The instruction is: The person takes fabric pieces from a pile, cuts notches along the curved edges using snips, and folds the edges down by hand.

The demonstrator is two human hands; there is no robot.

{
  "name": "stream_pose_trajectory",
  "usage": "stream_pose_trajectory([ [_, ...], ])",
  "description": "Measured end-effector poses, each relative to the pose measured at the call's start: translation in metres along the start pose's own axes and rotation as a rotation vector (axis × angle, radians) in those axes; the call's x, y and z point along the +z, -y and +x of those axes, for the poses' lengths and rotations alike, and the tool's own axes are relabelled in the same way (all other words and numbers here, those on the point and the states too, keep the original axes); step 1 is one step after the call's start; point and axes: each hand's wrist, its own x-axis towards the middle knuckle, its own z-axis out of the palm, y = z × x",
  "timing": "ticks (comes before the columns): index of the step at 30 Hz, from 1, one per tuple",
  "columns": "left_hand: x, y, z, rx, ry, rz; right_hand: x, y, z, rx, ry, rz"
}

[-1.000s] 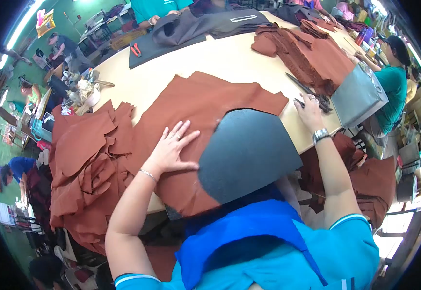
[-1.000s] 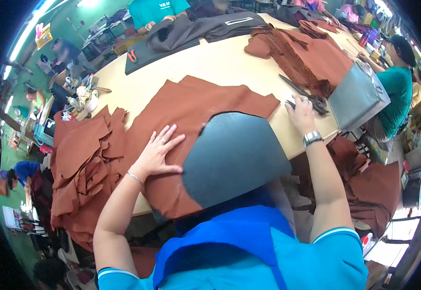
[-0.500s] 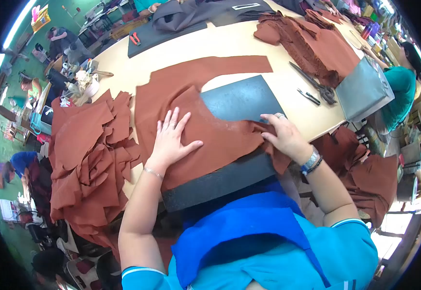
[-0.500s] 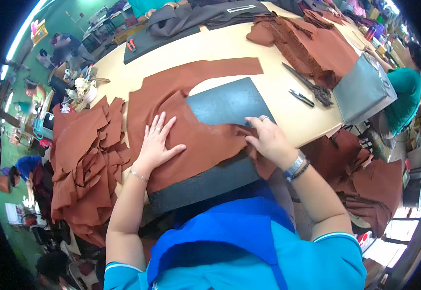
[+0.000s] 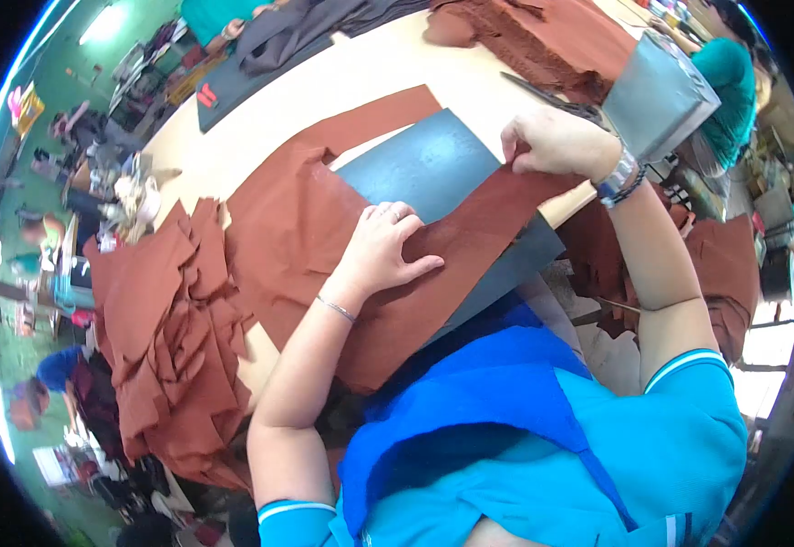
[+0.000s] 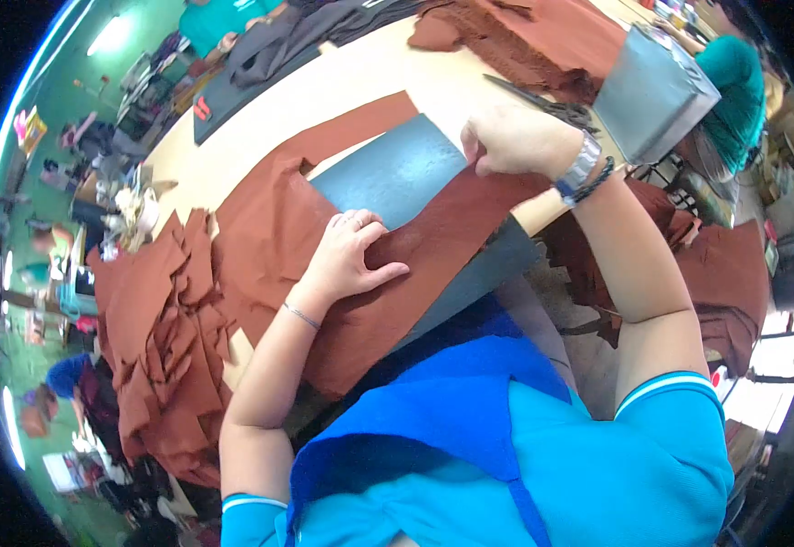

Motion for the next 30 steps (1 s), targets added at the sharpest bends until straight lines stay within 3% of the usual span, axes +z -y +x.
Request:
stream_pose_trajectory([
  [2,0.007,-0.003,0.016,0.007,-0.031,0.064,0.023,-0.017,0.001,-0.048,-0.532,-0.480],
  [4,0.016,-0.009,0.023,-0.004,-0.098,0.077,0.030,0.008,0.009,0.010,-0.395,-0.048],
  [5,0.020,-0.011,0.025,-0.022,-0.118,0.088,0.048,0.006,0.012,-0.181,-0.351,-0.004],
  [7,0.025,-0.015,0.029,-0.026,-0.170,0.099,0.077,0.026,0.012,-0.085,-0.095,0.362],
  [11,0.023,-0.013,0.029,-0.055,-0.138,0.071,0.118,0.025,0.014,-0.163,-0.227,0.351],
  [18,0.005,0.014,0.026,-0.097,0.055,0.013,0.124,0.024,0.003,-0.194,-0.354,0.299],
  [25,-0.003,0.030,0.023,0.158,0.022,0.293,0.139,0.030,-0.007,-0.317,-0.453,-0.053],
  [30,0.000,0.034,0.021,0.239,-0.020,0.304,0.143,0.049,-0.012,-0.209,-0.443,-0.186],
])
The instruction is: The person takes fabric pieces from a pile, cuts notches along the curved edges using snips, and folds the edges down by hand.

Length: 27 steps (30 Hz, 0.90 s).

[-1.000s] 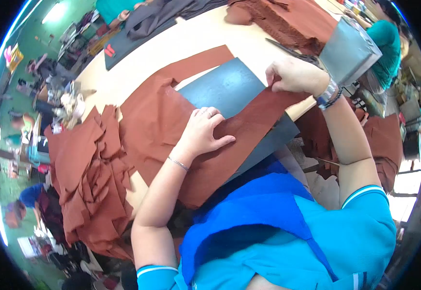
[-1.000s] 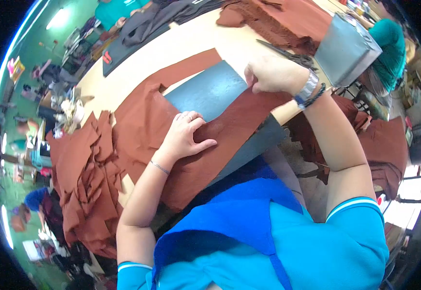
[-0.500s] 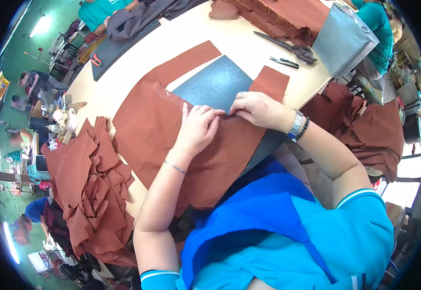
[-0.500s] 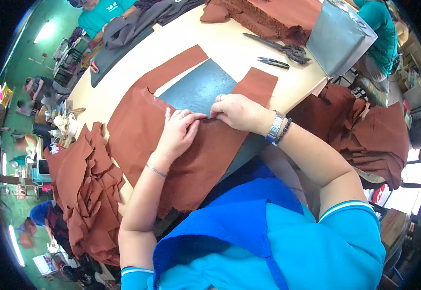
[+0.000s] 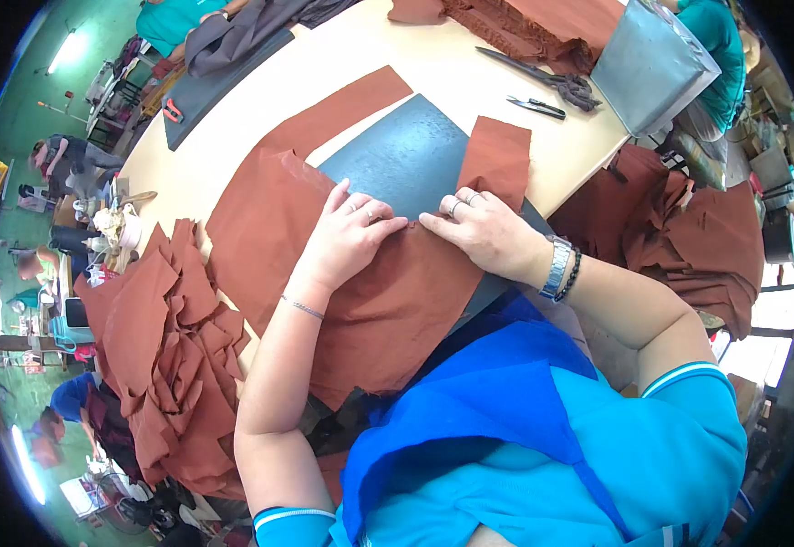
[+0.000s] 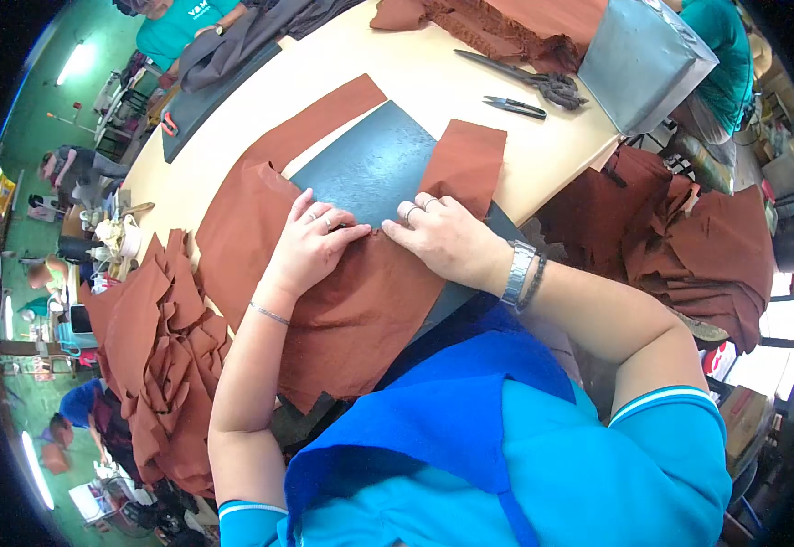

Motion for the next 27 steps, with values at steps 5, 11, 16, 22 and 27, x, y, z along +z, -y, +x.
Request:
stream_pose_trajectory([
  [5,-0.004,0.001,-0.001,-0.013,-0.019,-0.085,0.006,0.017,0.006,0.041,0.060,-0.118],
  [11,-0.007,0.017,-0.006,0.006,-0.032,-0.013,0.007,0.028,0.011,0.057,0.036,-0.107],
  [16,-0.005,0.030,-0.012,0.057,-0.116,0.056,0.006,0.032,0.012,0.093,0.071,-0.078],
  [22,0.001,0.039,-0.019,0.029,-0.148,0.059,0.001,0.034,0.020,0.128,0.129,-0.032],
  [27,0.007,0.041,-0.022,0.000,-0.183,0.082,-0.002,0.035,0.027,0.149,0.166,-0.027],
])
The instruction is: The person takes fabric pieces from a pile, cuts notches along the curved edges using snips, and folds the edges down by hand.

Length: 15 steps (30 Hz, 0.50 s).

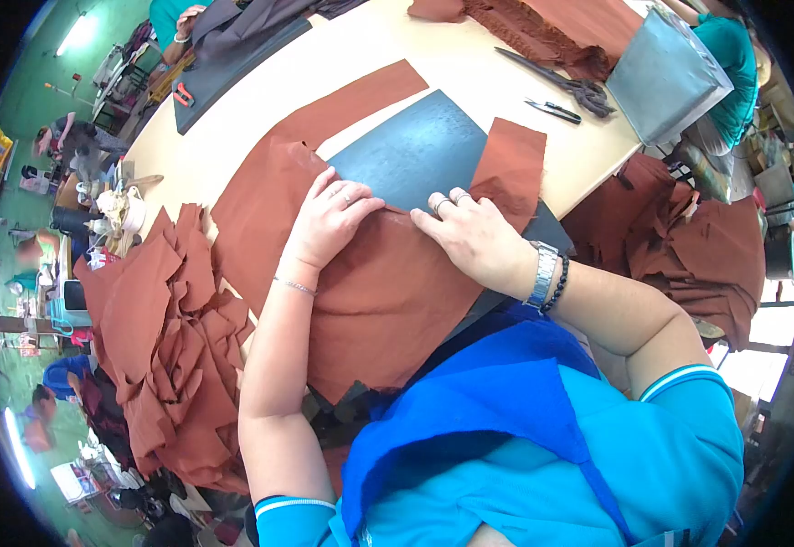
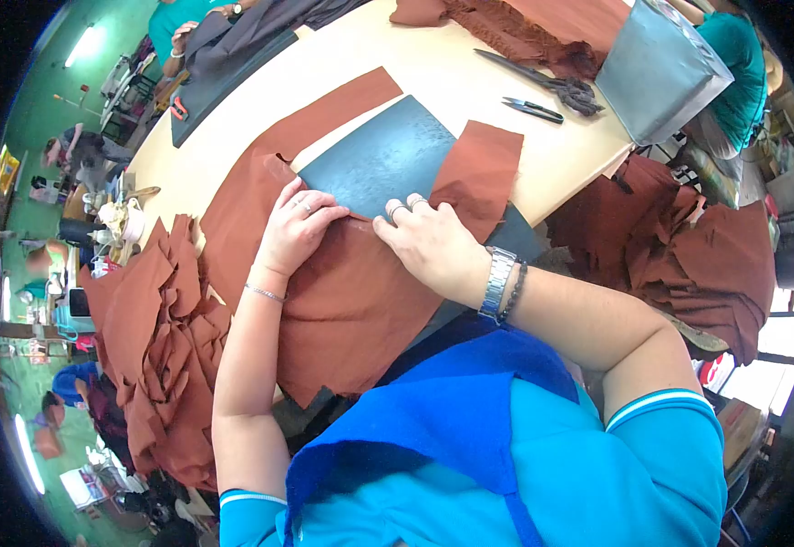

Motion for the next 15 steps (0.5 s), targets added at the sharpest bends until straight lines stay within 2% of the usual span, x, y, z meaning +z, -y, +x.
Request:
stream_pose_trajectory([
  [11,0.004,-0.003,-0.002,-0.127,-0.023,0.040,0.005,0.005,0.030,0.080,0.131,0.049],
  [15,0.004,-0.002,-0.004,-0.165,-0.033,0.024,-0.008,-0.006,0.003,-0.029,0.051,0.067],
])
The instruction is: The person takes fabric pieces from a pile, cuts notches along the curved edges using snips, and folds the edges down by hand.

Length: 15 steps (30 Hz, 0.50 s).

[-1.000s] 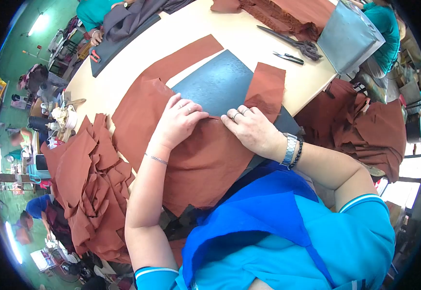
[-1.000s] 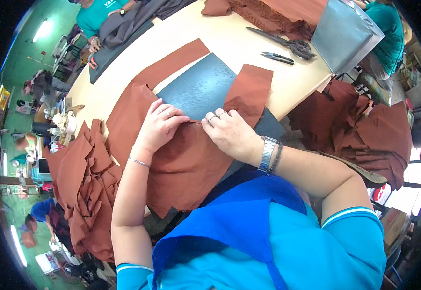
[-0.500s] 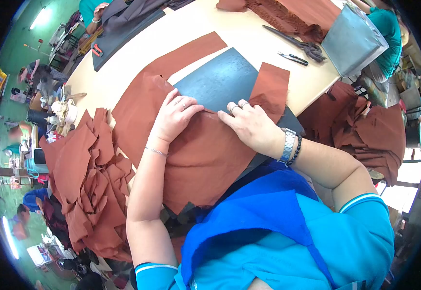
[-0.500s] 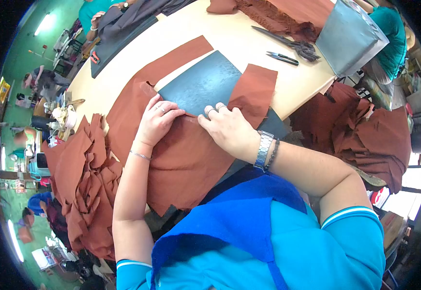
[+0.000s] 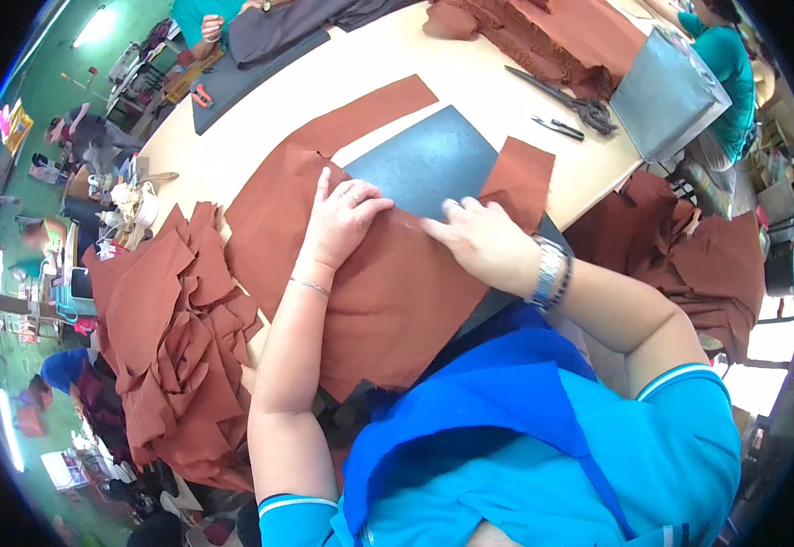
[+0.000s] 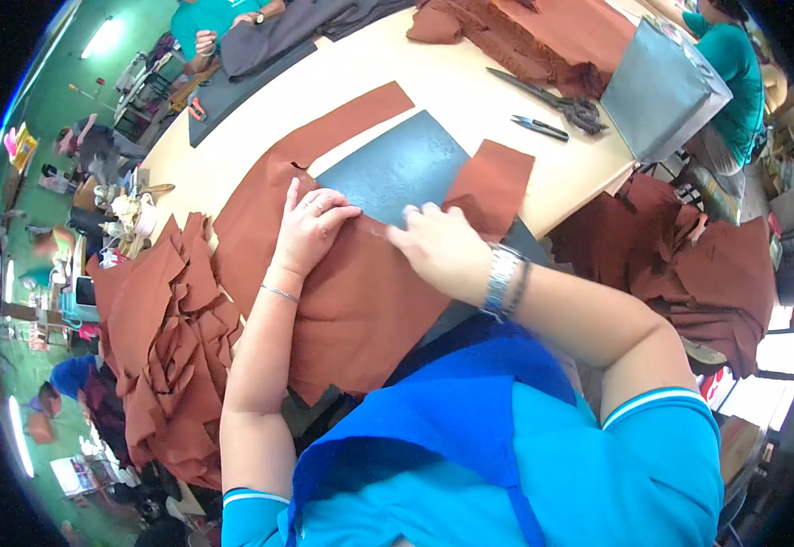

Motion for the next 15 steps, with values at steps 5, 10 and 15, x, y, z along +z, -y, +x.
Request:
stream_pose_trajectory([
  [5,-0.015,0.015,-0.011,-0.313,-0.090,-0.228,-0.023,-0.002,-0.042,0.141,-0.051,0.188],
  [10,-0.043,0.015,-0.058,-0.578,0.213,-0.124,-0.016,-0.021,-0.042,0.161,-0.070,0.465],
  [15,-0.108,-0.062,-0.024,-0.722,0.708,0.002,-0.025,-0.095,0.014,0.149,-0.298,0.145],
])
